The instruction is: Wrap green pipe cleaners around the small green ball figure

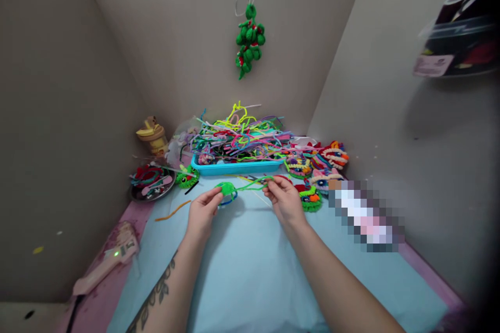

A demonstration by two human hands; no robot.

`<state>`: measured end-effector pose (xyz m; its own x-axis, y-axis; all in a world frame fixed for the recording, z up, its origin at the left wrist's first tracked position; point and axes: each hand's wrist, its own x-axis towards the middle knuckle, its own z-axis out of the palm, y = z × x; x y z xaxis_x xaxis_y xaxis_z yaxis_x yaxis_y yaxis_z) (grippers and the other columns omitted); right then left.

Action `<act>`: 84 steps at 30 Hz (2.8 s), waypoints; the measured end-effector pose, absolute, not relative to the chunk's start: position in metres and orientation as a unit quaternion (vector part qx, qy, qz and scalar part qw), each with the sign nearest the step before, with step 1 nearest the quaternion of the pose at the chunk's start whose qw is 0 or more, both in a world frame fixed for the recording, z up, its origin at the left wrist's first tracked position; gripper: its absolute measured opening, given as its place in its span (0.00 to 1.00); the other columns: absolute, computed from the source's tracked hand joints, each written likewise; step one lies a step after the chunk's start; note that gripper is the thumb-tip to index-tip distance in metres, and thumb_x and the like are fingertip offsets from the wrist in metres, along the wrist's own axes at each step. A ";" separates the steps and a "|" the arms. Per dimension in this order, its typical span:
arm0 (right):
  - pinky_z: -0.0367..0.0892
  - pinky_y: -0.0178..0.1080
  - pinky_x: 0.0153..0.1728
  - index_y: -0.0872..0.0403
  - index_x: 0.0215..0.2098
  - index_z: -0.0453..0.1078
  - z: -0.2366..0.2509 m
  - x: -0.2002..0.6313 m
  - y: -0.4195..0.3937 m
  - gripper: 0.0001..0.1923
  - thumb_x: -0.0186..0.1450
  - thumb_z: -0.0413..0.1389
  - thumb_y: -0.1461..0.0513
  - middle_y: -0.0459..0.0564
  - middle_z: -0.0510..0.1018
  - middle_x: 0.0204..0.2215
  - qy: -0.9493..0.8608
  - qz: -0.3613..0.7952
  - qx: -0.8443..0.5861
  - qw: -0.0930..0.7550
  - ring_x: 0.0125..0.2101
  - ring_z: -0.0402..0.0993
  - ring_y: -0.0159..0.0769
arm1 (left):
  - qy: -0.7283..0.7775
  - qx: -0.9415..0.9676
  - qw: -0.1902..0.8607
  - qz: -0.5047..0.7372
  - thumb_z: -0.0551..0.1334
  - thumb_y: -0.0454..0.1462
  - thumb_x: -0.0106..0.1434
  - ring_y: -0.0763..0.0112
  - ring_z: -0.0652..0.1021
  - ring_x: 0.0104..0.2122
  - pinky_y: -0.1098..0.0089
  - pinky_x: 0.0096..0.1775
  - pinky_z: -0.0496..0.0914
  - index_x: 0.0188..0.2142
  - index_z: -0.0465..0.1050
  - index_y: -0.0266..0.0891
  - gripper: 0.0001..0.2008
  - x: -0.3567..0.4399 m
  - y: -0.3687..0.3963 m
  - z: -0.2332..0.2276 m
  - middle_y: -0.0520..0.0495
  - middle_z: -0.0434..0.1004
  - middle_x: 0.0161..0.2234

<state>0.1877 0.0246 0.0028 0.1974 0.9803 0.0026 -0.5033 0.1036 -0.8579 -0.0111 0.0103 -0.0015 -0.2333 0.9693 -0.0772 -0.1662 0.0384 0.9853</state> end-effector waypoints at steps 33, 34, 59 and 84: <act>0.64 0.33 0.25 0.54 0.30 0.70 -0.010 0.189 0.029 0.10 0.50 0.62 0.58 0.44 0.72 0.22 -0.373 0.512 -0.389 0.669 0.22 0.67 0.27 | 0.490 0.359 0.577 0.546 0.70 0.40 0.42 0.85 0.57 0.15 0.77 0.18 0.47 0.36 0.75 0.31 0.21 -0.004 0.003 0.007 0.55 0.65 0.17; 0.64 0.33 0.24 0.54 0.29 0.70 -0.010 0.186 0.028 0.11 0.50 0.62 0.58 0.44 0.72 0.22 -0.369 0.526 -0.387 0.661 0.22 0.67 0.28 | 0.488 0.358 0.579 0.546 0.70 0.39 0.42 0.85 0.58 0.15 0.77 0.18 0.47 0.35 0.75 0.31 0.20 -0.004 0.003 0.007 0.55 0.65 0.17; 0.67 0.38 0.34 0.48 0.48 0.64 -0.014 0.160 0.011 0.29 0.48 0.61 0.62 0.51 0.67 0.45 -0.499 0.527 -0.417 0.547 0.38 0.69 0.36 | 0.476 0.303 0.513 0.646 0.71 0.39 0.42 0.83 0.64 0.16 0.78 0.20 0.56 0.36 0.76 0.34 0.20 0.000 0.008 -0.004 0.53 0.72 0.19; 0.66 0.35 0.31 0.52 0.37 0.67 0.004 0.153 -0.010 0.06 0.62 0.49 0.64 0.48 0.72 0.31 -0.604 0.294 -0.439 0.597 0.30 0.70 0.32 | 0.507 0.363 0.463 0.630 0.68 0.39 0.46 0.77 0.72 0.22 0.77 0.24 0.64 0.36 0.76 0.35 0.17 0.008 0.003 -0.008 0.49 0.77 0.25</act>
